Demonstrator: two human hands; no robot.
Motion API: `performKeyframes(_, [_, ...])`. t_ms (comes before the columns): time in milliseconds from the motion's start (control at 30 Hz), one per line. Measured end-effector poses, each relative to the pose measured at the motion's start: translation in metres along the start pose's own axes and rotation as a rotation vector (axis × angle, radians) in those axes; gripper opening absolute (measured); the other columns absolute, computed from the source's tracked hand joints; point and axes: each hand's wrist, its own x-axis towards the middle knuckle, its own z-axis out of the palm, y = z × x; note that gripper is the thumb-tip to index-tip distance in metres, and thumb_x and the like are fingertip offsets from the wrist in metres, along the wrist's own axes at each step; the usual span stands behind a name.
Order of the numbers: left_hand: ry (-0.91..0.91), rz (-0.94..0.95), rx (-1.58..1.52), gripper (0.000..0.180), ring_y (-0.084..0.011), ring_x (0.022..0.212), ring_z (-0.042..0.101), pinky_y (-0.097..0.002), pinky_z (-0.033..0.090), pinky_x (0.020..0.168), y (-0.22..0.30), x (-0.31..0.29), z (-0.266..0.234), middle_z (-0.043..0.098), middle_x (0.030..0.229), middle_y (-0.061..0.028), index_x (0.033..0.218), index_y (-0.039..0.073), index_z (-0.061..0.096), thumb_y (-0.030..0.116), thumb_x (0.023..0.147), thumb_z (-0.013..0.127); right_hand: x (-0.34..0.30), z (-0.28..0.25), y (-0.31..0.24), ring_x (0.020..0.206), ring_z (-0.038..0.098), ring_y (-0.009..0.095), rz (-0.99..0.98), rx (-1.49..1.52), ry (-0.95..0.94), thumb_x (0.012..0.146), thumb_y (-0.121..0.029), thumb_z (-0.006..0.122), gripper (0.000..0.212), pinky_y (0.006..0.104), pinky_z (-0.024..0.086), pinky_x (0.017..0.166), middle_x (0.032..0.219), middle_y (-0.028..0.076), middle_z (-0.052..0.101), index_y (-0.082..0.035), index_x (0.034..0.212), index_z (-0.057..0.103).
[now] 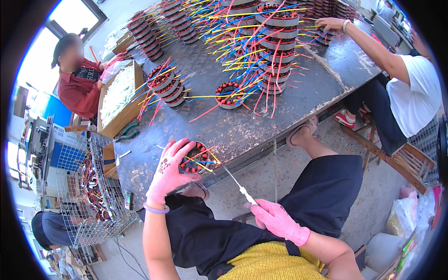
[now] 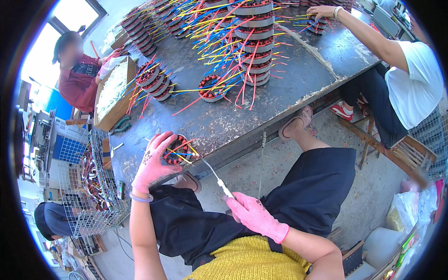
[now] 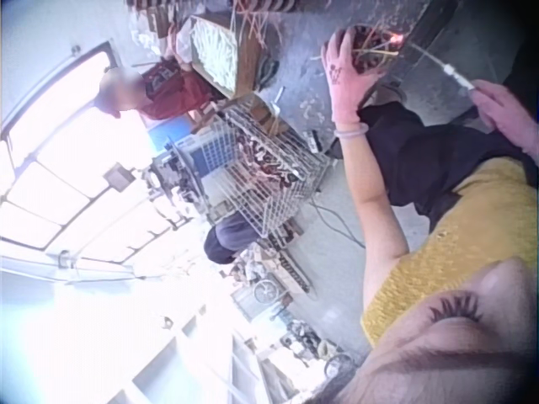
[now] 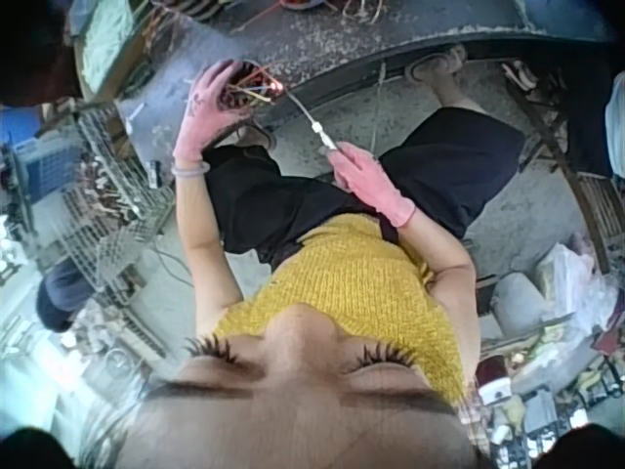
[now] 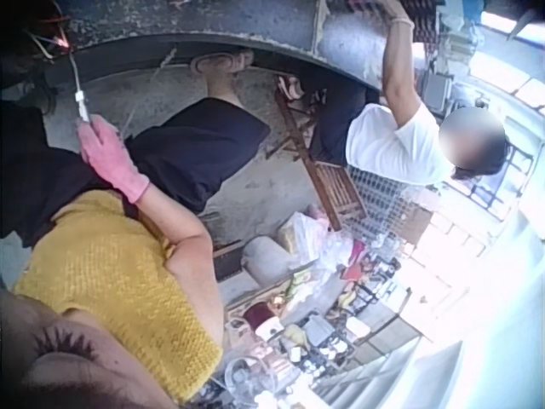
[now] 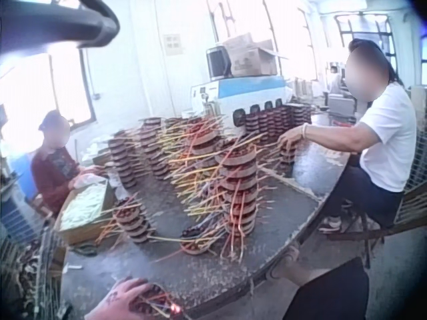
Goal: The person uses a handheld torch to melt and trim wires on circular electrical components at a large workbench.
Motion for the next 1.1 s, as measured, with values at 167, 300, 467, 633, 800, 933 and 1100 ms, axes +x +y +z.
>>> performKeyframes(167, [-0.009, -0.005, 0.002, 0.094, -0.0411, 0.142, 0.036, -0.0494, 0.027, 0.121, -0.001, -0.001, -0.001, 0.046, 0.149, -0.0130, 0.143, 0.012, 0.051, 0.024, 0.059, 0.090, -0.002, 0.000, -0.007, 0.059, 0.047, 0.008, 0.019, -0.027, 0.000, 0.106, -0.037, 0.049, 0.036, 0.0283, 0.041, 0.056, 0.066, 0.000, 0.052, -0.003, 0.100, 0.058])
performKeyframes(300, [-0.022, -0.006, 0.001, 0.098, -0.0412, 0.144, 0.032, -0.0500, 0.027, 0.120, -0.004, 0.000, 0.001, 0.044, 0.152, -0.0120, 0.145, 0.012, 0.050, 0.025, 0.057, 0.091, 0.000, 0.000, -0.001, 0.059, 0.047, 0.008, 0.002, -0.012, -0.008, 0.106, -0.037, 0.049, 0.036, 0.0286, 0.041, 0.057, 0.065, 0.001, 0.051, -0.003, 0.101, 0.059])
performKeyframes(467, [-0.022, -0.023, 0.001, 0.097, -0.0420, 0.144, 0.032, -0.0502, 0.028, 0.120, -0.003, -0.002, 0.000, 0.044, 0.151, -0.0122, 0.145, 0.011, 0.050, 0.024, 0.057, 0.091, -0.002, 0.001, -0.005, 0.059, 0.048, 0.009, 0.005, -0.035, 0.001, 0.106, -0.036, 0.049, 0.036, 0.0286, 0.041, 0.058, 0.066, 0.001, 0.051, -0.003, 0.107, 0.060])
performKeyframes(633, [-0.018, -0.001, 0.000, 0.097, -0.0427, 0.143, 0.033, -0.0504, 0.029, 0.119, -0.001, -0.001, 0.000, 0.044, 0.151, -0.0123, 0.144, 0.011, 0.050, 0.023, 0.057, 0.091, -0.001, 0.000, -0.003, 0.059, 0.048, 0.009, -0.032, -0.036, -0.008, 0.106, -0.035, 0.048, 0.036, 0.0283, 0.041, 0.057, 0.066, 0.001, 0.051, -0.003, 0.112, 0.062])
performKeyframes(800, [-0.017, -0.007, 0.008, 0.097, -0.0422, 0.144, 0.033, -0.0502, 0.028, 0.120, -0.003, -0.001, 0.001, 0.045, 0.151, -0.0122, 0.144, 0.011, 0.050, 0.023, 0.057, 0.091, -0.001, -0.001, -0.001, 0.059, 0.048, 0.009, 0.002, -0.022, 0.004, 0.106, -0.034, 0.048, 0.035, 0.0283, 0.042, 0.057, 0.066, 0.002, 0.051, -0.003, 0.112, 0.062])
performKeyframes(933, [-0.020, -0.019, 0.008, 0.097, -0.0419, 0.144, 0.033, -0.0503, 0.028, 0.120, -0.001, 0.000, 0.001, 0.045, 0.151, -0.0122, 0.144, 0.011, 0.051, 0.023, 0.056, 0.091, 0.002, 0.000, 0.004, 0.059, 0.048, 0.009, -0.008, -0.009, 0.003, 0.105, -0.035, 0.048, 0.035, 0.0291, 0.042, 0.057, 0.066, 0.002, 0.052, -0.002, 0.110, 0.062])
performKeyframes(1100, [0.005, 0.002, 0.005, 0.091, -0.0414, 0.140, 0.038, -0.0501, 0.027, 0.121, -0.001, -0.001, 0.000, 0.048, 0.147, -0.0135, 0.141, 0.011, 0.053, 0.024, 0.059, 0.090, 0.001, 0.001, -0.004, 0.060, 0.048, 0.010, 0.006, -0.032, -0.005, 0.105, -0.036, 0.048, 0.036, 0.0297, 0.042, 0.058, 0.066, 0.003, 0.053, -0.002, 0.106, 0.060])
